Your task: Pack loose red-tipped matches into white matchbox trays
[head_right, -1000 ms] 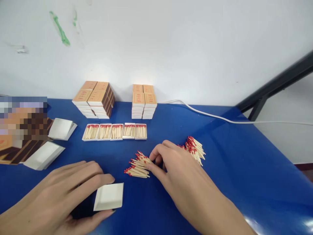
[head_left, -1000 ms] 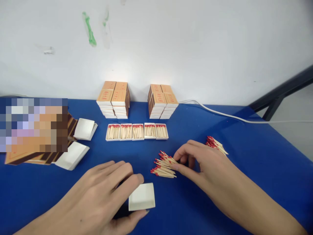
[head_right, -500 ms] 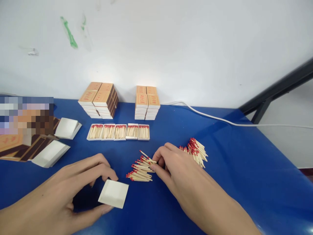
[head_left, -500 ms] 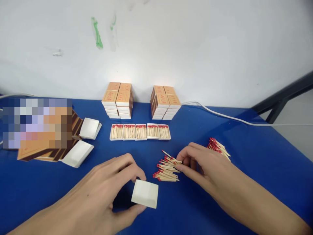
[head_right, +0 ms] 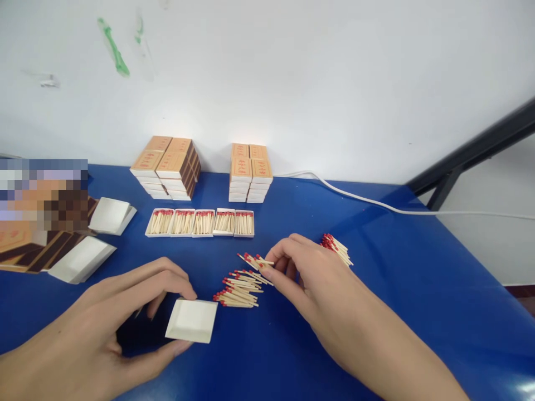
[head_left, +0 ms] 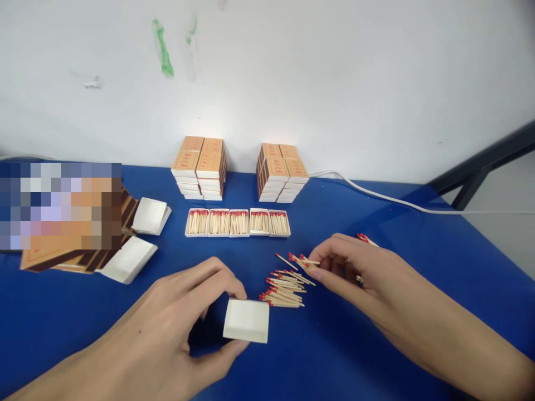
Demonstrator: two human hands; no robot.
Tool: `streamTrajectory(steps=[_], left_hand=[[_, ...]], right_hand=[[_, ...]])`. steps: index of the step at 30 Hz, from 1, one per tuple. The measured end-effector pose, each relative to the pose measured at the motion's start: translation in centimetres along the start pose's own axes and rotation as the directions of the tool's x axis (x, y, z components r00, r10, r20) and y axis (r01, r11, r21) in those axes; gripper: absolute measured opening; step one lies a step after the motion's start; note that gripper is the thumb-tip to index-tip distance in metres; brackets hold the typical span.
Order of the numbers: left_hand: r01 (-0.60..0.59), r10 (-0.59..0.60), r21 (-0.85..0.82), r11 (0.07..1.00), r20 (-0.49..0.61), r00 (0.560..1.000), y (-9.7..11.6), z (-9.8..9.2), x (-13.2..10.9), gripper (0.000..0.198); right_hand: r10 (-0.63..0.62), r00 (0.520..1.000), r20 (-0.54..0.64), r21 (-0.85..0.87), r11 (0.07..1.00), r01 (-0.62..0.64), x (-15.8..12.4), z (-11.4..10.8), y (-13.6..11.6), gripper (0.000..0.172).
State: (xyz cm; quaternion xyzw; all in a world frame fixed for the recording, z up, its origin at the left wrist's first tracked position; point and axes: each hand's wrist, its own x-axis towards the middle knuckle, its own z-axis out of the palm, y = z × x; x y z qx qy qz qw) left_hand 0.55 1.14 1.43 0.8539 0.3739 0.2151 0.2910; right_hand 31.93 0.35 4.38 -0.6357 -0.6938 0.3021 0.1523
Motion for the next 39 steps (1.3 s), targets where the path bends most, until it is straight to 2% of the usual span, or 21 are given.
streamTrajectory(steps=[4, 8, 12, 18, 25, 28, 33, 34, 37, 39], left_hand=[[-0.008, 0.008, -0.021, 1.0, -0.012, 1.0, 0.2, 0.2, 0.0, 0.021], [-0.037, 0.035, -0.066, 0.997, -0.031, 0.999, 0.3, 0.3, 0.1, 0.027], [-0.068, 0.066, -0.092, 0.993, -0.019, 0.998, 0.5, 0.5, 0.1, 0.035], [-0.079, 0.076, -0.098, 0.992, -0.036, 0.996, 0.8, 0.4, 0.2, 0.03], [-0.059, 0.057, -0.098, 0.993, -0.022, 0.998, 0.6, 0.5, 0.1, 0.02], [-0.043, 0.041, -0.097, 0.994, -0.017, 0.999, 0.5, 0.6, 0.1, 0.019], [-0.021, 0.021, -0.081, 0.997, -0.002, 1.0, 0.4, 0.6, 0.2, 0.021], [-0.023, 0.023, -0.075, 0.997, -0.004, 1.0, 0.4, 0.6, 0.2, 0.021], [-0.028, 0.028, -0.059, 0.998, -0.01, 1.0, 0.3, 0.6, 0.0, 0.024], [-0.027, 0.027, -0.045, 0.999, 0.004, 1.0, 0.1, 0.6, -0.1, 0.028]], right_hand=[[-0.02, 0.998, 0.067, 0.171, 0.985, 0.008, -0.7, 0.7, -1.9, 0.028], [-0.14, 0.969, 0.202, 0.331, 0.941, 0.067, -1.5, 2.6, -3.9, 0.012], [-0.261, 0.956, 0.136, 0.386, 0.902, 0.192, -1.3, 4.0, -4.5, 0.011], [-0.291, 0.949, 0.123, 0.295, 0.924, 0.245, -0.8, 5.1, -3.7, 0.007], [-0.425, 0.905, 0.02, 0.183, 0.891, 0.415, -1.2, 6.2, -3.1, 0.007], [-0.445, 0.895, 0.014, 0.165, 0.884, 0.437, -1.1, 6.1, -2.9, 0.005], [-0.477, 0.879, -0.024, 0.135, 0.869, 0.476, -1.4, 5.0, -3.4, 0.013], [-0.477, 0.879, -0.006, 0.118, 0.873, 0.474, -1.5, 4.7, -3.6, 0.017], [-0.543, 0.838, 0.051, 0.073, 0.839, 0.539, -1.7, 4.4, -3.8, 0.02], [-0.552, 0.828, 0.096, 0.038, 0.834, 0.551, -1.8, 4.6, -3.8, 0.018]])
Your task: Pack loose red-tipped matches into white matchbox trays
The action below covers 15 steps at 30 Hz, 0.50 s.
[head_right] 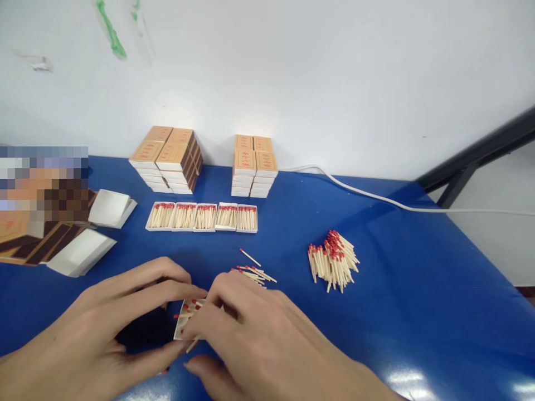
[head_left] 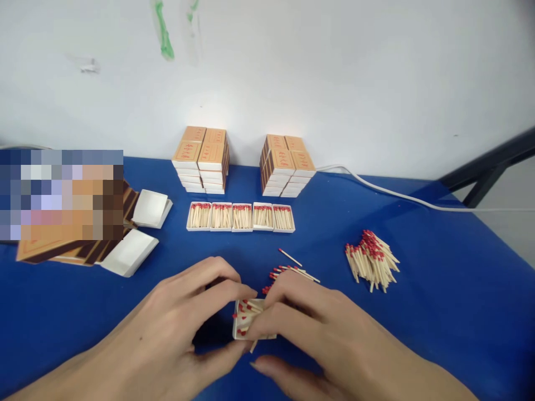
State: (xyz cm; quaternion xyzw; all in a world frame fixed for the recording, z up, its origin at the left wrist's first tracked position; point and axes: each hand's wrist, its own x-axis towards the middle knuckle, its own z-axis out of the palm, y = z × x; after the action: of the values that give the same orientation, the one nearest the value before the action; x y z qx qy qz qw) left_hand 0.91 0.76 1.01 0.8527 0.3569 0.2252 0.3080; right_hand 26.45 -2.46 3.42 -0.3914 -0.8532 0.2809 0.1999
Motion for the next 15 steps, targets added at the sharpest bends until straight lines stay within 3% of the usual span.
streamTrajectory(steps=[5, 11, 15], left_hand=[[-0.02, 0.019, 0.045, 0.999, 0.01, 1.0, -0.3, 0.2, -0.2, 0.033], [0.062, -0.064, 0.146, 0.987, 0.005, 0.998, -0.1, -0.9, -0.4, 0.056], [0.037, -0.043, 0.202, 0.979, 0.03, 0.999, -0.6, -2.2, -1.0, 0.042]], right_hand=[[-0.007, 1.0, 0.017, -0.007, 1.0, 0.007, 0.1, 0.6, 0.1, 0.017], [0.096, 0.993, -0.071, 0.241, 0.967, -0.077, 0.5, -0.6, 0.0, 0.01], [0.249, 0.962, -0.109, 0.405, 0.895, -0.185, 0.4, -1.2, 0.1, 0.006]])
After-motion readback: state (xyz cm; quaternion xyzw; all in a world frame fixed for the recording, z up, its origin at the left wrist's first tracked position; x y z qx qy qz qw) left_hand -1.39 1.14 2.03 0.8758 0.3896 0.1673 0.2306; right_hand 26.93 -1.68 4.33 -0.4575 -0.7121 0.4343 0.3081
